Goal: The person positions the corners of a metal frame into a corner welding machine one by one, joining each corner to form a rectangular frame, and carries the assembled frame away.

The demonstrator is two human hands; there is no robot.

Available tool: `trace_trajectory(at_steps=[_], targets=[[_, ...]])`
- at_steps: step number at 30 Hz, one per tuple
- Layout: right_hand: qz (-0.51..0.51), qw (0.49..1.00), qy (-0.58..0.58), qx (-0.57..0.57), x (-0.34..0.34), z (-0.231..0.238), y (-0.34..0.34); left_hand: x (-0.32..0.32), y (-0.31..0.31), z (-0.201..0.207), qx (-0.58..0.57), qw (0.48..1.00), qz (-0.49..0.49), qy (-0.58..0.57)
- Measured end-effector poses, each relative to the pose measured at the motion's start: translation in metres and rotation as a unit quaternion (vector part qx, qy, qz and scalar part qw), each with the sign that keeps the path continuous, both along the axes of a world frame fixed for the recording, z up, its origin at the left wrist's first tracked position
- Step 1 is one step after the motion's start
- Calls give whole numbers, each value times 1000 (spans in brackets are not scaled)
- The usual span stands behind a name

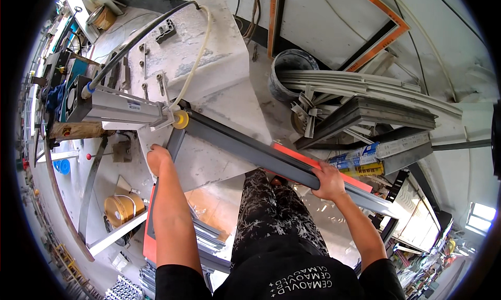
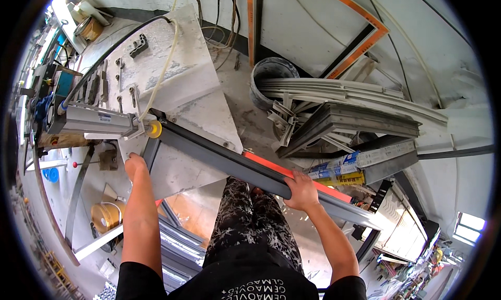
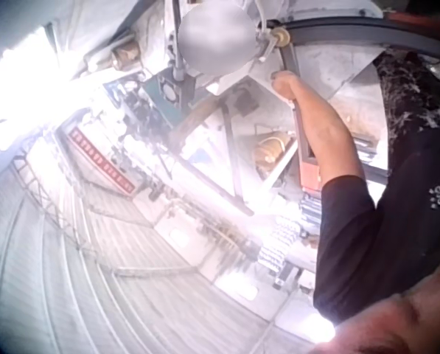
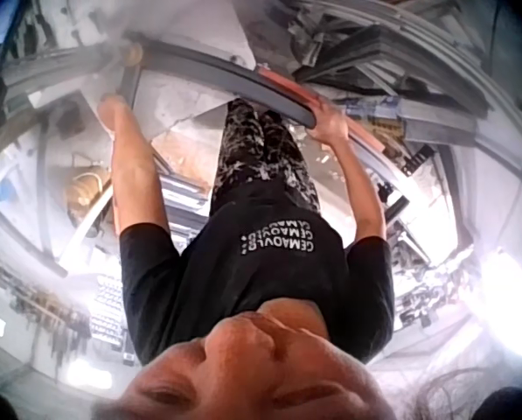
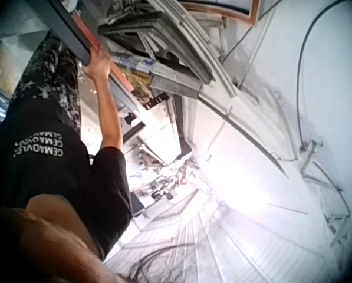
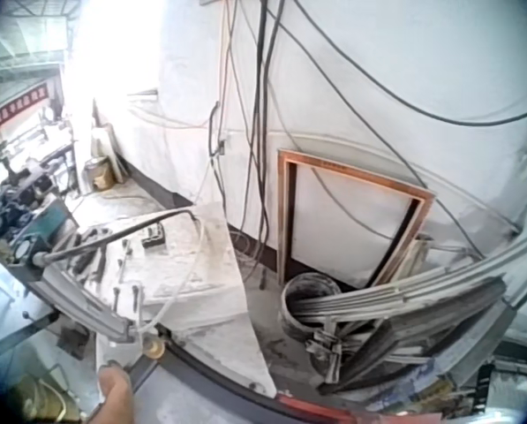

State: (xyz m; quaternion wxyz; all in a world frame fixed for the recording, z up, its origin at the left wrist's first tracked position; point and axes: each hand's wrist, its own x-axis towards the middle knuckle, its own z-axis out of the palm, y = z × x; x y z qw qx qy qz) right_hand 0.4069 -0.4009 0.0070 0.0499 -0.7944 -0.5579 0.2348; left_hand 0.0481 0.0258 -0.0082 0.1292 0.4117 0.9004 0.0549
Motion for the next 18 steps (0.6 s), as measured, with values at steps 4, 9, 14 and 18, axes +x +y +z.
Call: trace_trajectory(at_steps=[4,9,14,18], targets=[[5,1000,-5,2,0,-1,0,1,0,2,-7,1000,3,7],[5,1000,-10,0,0,1,1,5,0,7,-14,1000,3,19],[3,1000,-5,-1,0,2,2,6,0,8,-8,1000,8,19],[1,1000,-1,-6,-1,3,3,5,-1,6,-10,1000,5,16]])
